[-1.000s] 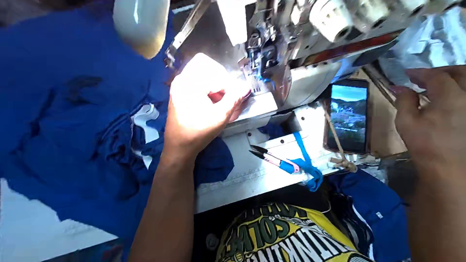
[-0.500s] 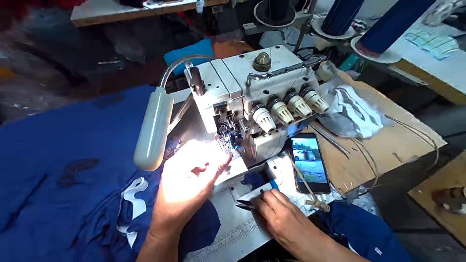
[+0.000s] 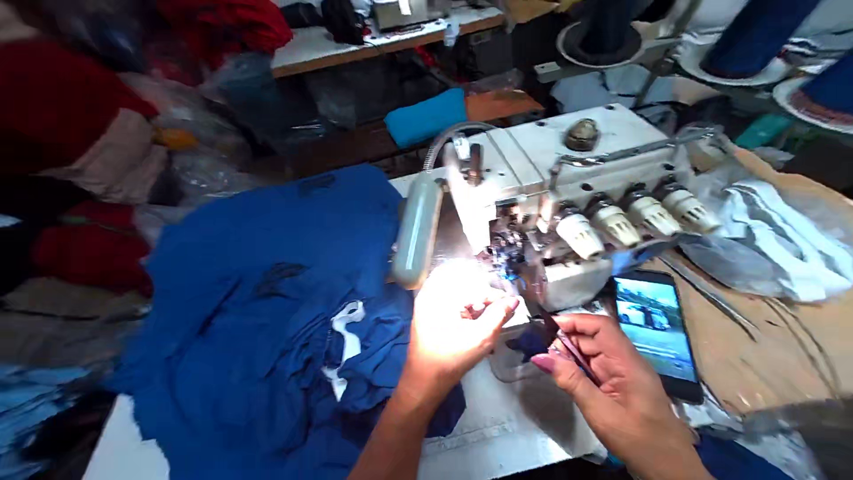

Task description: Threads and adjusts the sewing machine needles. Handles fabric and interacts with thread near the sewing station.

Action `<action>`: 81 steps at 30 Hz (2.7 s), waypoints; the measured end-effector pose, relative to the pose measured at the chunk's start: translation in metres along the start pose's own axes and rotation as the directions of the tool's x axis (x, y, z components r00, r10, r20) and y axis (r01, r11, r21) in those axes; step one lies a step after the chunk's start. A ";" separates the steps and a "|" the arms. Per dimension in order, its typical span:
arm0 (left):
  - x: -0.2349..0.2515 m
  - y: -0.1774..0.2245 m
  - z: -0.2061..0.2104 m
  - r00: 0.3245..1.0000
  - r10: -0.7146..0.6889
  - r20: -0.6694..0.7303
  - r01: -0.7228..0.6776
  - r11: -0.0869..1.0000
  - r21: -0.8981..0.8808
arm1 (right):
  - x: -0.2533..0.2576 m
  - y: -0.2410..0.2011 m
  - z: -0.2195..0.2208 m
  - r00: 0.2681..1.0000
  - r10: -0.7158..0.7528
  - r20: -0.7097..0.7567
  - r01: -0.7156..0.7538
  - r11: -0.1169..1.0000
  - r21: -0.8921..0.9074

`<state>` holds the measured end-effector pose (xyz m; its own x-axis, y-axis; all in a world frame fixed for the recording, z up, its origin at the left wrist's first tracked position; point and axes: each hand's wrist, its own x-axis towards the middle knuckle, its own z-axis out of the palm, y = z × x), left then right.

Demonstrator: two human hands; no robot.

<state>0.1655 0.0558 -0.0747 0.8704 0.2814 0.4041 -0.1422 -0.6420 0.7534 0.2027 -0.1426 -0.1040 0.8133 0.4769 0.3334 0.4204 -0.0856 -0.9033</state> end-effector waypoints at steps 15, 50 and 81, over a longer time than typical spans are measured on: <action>-0.003 0.002 0.000 1.000 0.006 0.014 -0.005 0.997 -0.071 | 0.011 -0.012 0.017 0.986 0.166 -0.022 -0.158 0.964 0.212; -0.017 -0.013 -0.018 0.994 0.043 -0.099 -0.076 0.932 -0.355 | -0.034 0.012 -0.055 0.999 -0.023 -0.033 -0.007 0.709 -0.705; -0.030 0.027 -0.014 0.987 0.161 -0.011 -0.159 0.954 -0.255 | -0.015 -0.021 -0.075 0.993 -0.039 -0.113 0.050 0.994 0.099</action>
<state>0.1287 0.0398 -0.0595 0.8309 0.1818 0.5259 -0.3941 -0.4749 0.7868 0.2118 -0.2134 -0.0695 0.8363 0.3783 0.3968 0.4191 0.0253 -0.9076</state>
